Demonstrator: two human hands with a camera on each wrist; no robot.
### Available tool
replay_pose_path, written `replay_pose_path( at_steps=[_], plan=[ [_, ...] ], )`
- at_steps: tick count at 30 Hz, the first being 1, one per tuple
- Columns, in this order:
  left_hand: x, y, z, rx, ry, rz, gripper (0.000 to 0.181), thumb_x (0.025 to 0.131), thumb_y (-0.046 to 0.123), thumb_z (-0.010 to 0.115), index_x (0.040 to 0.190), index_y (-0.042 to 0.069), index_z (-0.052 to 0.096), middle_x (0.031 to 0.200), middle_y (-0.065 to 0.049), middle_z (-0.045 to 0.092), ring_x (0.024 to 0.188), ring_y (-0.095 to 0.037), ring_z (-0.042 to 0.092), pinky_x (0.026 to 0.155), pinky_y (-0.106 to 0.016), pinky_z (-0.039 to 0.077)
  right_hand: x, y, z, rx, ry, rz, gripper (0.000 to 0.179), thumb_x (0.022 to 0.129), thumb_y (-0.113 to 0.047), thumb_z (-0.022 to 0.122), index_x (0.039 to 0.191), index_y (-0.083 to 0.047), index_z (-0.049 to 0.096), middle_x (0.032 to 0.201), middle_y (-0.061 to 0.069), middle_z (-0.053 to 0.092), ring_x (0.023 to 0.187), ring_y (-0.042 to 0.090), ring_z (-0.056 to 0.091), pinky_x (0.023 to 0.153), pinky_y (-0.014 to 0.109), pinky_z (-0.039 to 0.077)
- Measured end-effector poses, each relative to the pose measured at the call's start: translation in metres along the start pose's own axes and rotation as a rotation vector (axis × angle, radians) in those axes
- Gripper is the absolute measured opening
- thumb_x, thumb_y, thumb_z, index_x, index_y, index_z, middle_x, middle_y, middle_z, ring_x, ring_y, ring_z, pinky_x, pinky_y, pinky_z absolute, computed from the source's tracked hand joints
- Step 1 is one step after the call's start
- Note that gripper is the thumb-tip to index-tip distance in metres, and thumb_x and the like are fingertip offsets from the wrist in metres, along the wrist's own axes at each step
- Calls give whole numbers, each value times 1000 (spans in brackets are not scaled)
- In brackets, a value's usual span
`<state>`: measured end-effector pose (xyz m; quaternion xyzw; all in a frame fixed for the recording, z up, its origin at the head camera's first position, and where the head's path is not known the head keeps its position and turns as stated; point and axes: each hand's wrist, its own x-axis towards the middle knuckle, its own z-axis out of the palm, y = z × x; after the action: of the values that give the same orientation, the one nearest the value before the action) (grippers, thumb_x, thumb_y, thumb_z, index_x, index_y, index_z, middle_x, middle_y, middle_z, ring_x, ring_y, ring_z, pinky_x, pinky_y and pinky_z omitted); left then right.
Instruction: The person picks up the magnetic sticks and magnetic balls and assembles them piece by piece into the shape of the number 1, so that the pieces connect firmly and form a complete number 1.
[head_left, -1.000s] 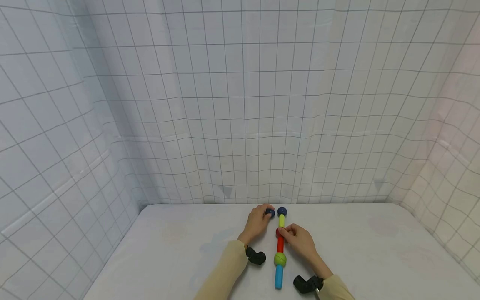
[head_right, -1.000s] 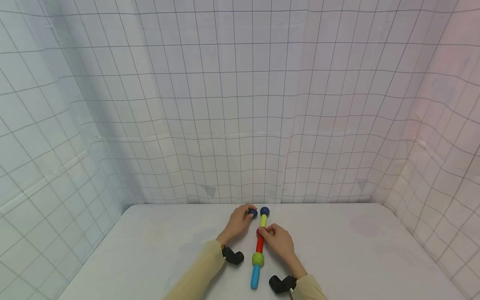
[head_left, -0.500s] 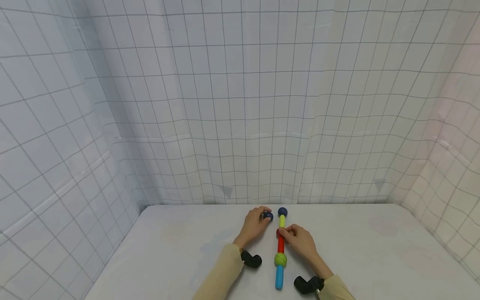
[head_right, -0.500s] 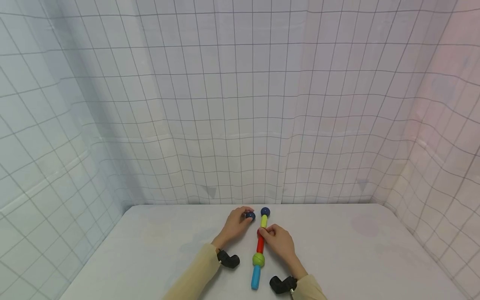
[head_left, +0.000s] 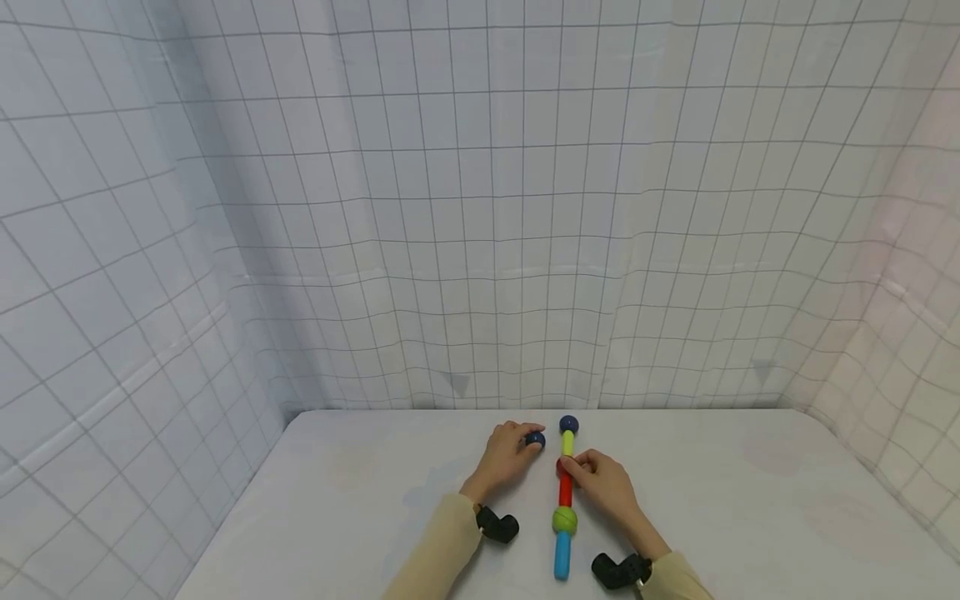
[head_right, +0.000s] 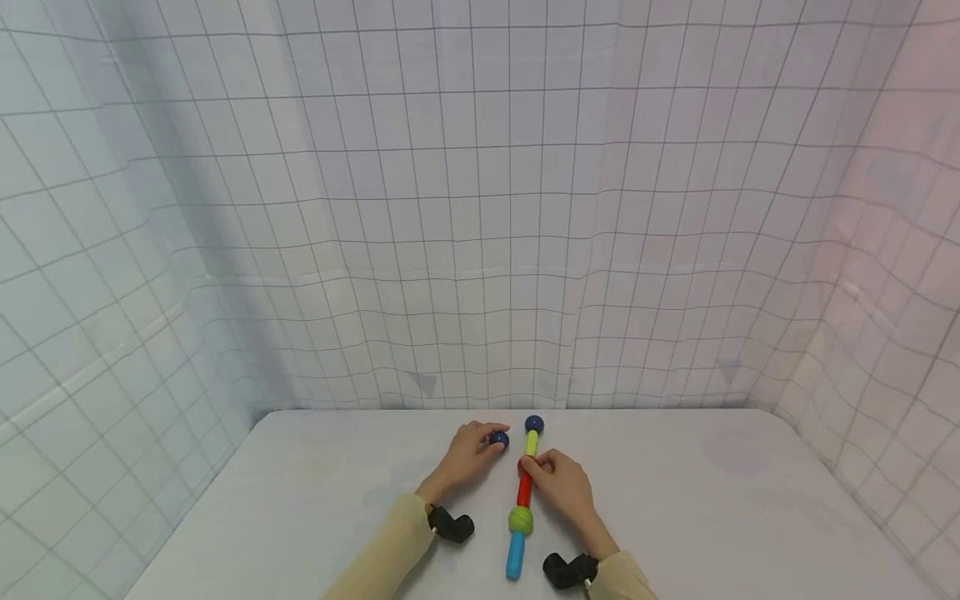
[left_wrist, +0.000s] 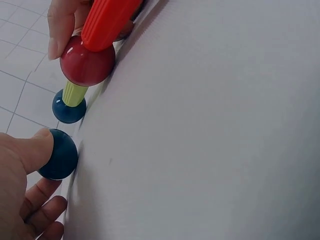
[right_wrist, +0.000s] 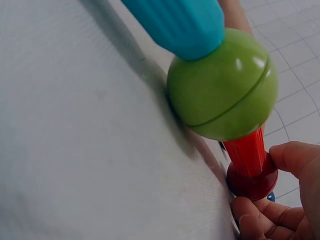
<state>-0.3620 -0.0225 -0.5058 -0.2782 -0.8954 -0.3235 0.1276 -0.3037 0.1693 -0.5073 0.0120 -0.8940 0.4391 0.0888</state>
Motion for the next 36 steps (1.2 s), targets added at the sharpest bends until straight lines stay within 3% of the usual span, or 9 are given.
replay_pose_path(
  at_steps=[7, 17, 25, 36],
  plan=[
    [-10, 0, -3, -24, -6, -5, 27, 92, 20, 62, 117, 10, 63, 95, -7, 59, 84, -20, 47, 76, -35, 38, 0, 3, 0, -5, -1, -16, 35, 89, -40, 64, 89, -4, 66, 62, -5, 53, 55, 12, 45, 50, 26, 33],
    [-25, -1, -6, -85, -12, -64, 27, 92, 24, 64, 117, 13, 61, 96, -3, 56, 86, -18, 45, 76, -33, 38, 1, 5, 1, -17, 2, -3, 34, 89, -39, 64, 90, -5, 66, 62, -4, 51, 55, 12, 44, 50, 25, 32],
    [-32, 1, -8, -117, 7, -44, 26, 92, 20, 64, 116, 11, 59, 103, -5, 59, 90, -20, 48, 79, -35, 40, 1, 5, 2, -24, 10, -1, 36, 89, -40, 64, 91, -4, 66, 63, -4, 53, 56, 12, 45, 51, 25, 34],
    [-39, 7, -9, -156, -14, -131, 27, 90, 17, 66, 116, 12, 61, 114, -5, 61, 98, -19, 51, 89, -38, 43, 0, 3, 1, -17, 3, -2, 36, 89, -40, 64, 92, -4, 66, 64, -4, 53, 57, 12, 46, 52, 26, 34]
  ],
)
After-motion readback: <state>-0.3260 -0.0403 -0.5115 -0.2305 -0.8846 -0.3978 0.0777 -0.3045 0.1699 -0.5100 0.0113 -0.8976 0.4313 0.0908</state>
